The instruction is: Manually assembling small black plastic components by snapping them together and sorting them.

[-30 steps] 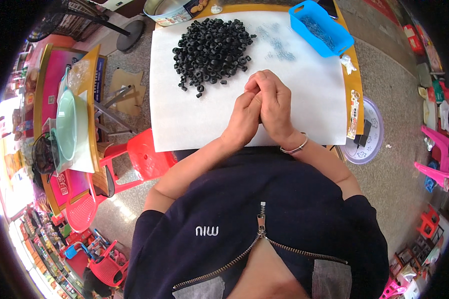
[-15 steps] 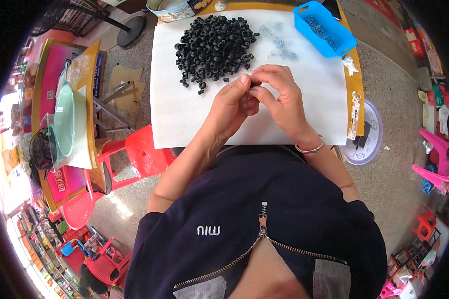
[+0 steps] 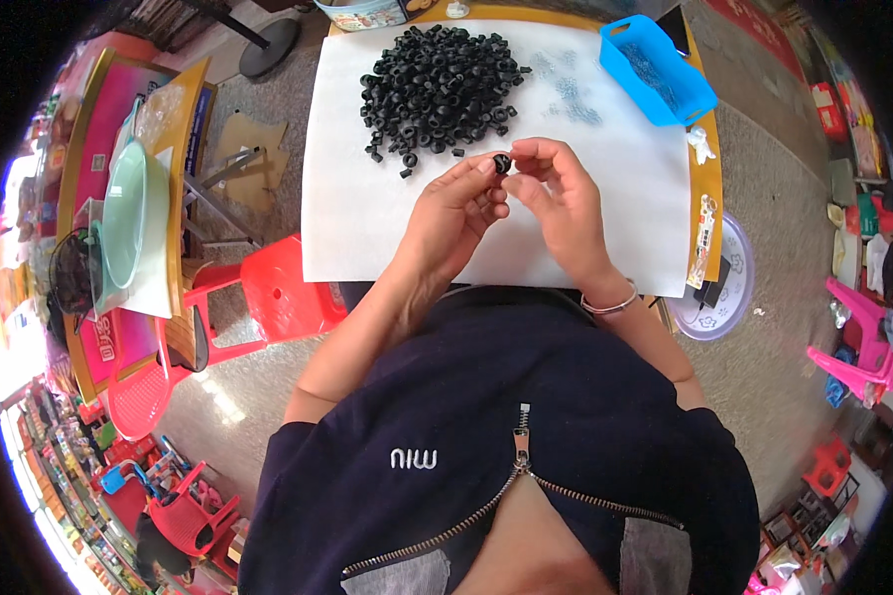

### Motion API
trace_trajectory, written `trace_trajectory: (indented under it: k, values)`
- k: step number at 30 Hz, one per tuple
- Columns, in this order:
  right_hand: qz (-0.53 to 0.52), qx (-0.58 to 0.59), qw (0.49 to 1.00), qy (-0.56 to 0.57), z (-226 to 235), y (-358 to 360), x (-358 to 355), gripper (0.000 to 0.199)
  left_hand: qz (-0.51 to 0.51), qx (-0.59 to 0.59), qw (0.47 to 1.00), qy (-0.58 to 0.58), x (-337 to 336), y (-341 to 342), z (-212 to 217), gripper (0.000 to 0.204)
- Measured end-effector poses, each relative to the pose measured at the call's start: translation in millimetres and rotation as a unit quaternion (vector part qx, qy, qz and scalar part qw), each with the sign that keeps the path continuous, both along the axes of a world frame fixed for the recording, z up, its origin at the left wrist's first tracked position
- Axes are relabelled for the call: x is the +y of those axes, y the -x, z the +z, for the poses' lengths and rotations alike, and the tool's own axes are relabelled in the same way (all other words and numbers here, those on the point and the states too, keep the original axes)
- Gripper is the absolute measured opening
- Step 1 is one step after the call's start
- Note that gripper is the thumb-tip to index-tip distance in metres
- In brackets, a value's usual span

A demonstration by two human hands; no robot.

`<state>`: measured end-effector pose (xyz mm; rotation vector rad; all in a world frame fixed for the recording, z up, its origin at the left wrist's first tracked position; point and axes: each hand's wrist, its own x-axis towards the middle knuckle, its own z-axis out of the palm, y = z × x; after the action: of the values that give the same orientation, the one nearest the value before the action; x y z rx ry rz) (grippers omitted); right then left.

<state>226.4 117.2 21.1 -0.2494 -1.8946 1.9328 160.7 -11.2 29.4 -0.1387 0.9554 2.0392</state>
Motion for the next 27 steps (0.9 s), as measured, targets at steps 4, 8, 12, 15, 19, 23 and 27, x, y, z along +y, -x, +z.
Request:
trace_trajectory:
  k: [4, 8, 12, 15, 19, 23, 27]
  values:
    - [-0.03, 0.029, 0.984, -0.176, -1.5, -1.7, -0.9, 0.019, -0.028, 0.031, 0.999, 0.002, 1.2, -2.5, -7.9, 0.021]
    - [-0.042, 0.018, 0.969, -0.244, -18.0, 3.4, -1.2, 0.017, -0.019, 0.049, 0.998, 0.04, 4.8, 4.8, -30.2, 0.023]
    - [-0.055, 0.059, 0.948, -0.307, -18.3, 5.7, -3.5, 0.016, 0.001, 0.069, 0.994, 0.082, 4.0, 2.3, -29.4, 0.023]
    - [-0.039, 0.036, 0.969, -0.242, -10.2, 9.6, 0.9, 0.012, 0.008, 0.072, 0.996, 0.058, 1.9, 11.2, -30.9, 0.022]
    - [-0.024, 0.014, 0.977, -0.211, -13.4, 11.4, 13.0, 0.01, 0.015, 0.06, 0.998, 0.031, -6.1, 19.7, -33.0, 0.025]
    - [-0.039, -0.064, 0.981, -0.176, -22.1, 7.6, 24.7, 0.01, 0.014, 0.063, 0.998, 0.0, -12.4, 22.4, -35.9, 0.029]
    - [-0.047, -0.088, 0.98, -0.172, -19.8, 14.1, 30.7, 0.01, 0.003, 0.071, 0.997, -0.017, -14.1, 22.7, -34.3, 0.032]
